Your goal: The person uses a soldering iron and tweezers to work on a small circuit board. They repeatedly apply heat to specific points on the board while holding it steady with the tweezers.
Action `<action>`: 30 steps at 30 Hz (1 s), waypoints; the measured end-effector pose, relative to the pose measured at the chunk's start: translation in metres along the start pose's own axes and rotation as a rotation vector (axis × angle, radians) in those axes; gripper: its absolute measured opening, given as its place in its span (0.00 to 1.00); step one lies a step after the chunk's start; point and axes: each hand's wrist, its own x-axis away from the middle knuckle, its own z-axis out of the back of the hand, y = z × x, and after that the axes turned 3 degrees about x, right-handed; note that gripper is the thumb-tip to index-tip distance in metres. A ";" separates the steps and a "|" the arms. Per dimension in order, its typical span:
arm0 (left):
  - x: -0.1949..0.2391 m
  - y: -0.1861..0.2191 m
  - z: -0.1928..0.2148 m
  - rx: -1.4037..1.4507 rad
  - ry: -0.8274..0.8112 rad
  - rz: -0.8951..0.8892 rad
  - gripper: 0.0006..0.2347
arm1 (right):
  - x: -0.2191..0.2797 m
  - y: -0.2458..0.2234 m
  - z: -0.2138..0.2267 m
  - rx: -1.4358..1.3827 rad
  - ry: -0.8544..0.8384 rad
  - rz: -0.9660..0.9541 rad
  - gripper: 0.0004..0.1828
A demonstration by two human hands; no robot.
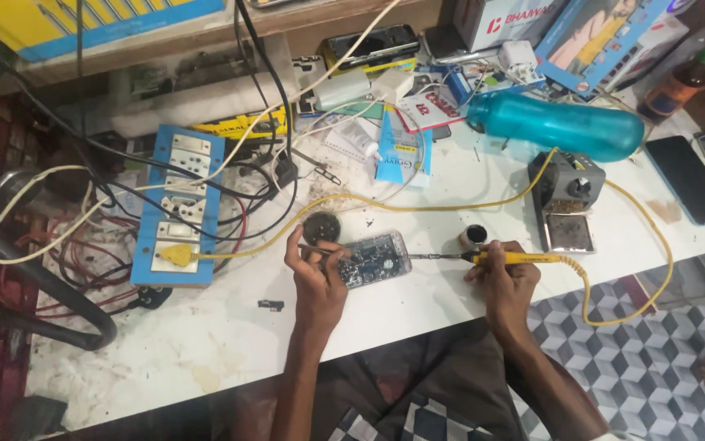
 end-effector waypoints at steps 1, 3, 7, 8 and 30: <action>-0.001 -0.001 0.000 -0.015 0.002 -0.006 0.26 | -0.002 0.000 0.000 0.013 -0.007 0.011 0.16; 0.000 -0.003 0.001 -0.046 0.000 -0.008 0.26 | -0.001 0.002 0.001 0.042 -0.017 0.024 0.17; -0.002 -0.006 0.002 -0.044 -0.011 -0.016 0.26 | -0.004 0.008 0.001 -0.023 -0.005 0.051 0.15; 0.000 -0.006 0.001 -0.044 -0.006 -0.015 0.26 | -0.003 0.010 0.002 -0.039 0.003 0.049 0.15; 0.001 0.001 0.002 -0.017 -0.011 -0.006 0.25 | 0.001 0.004 0.002 -0.043 -0.028 0.022 0.19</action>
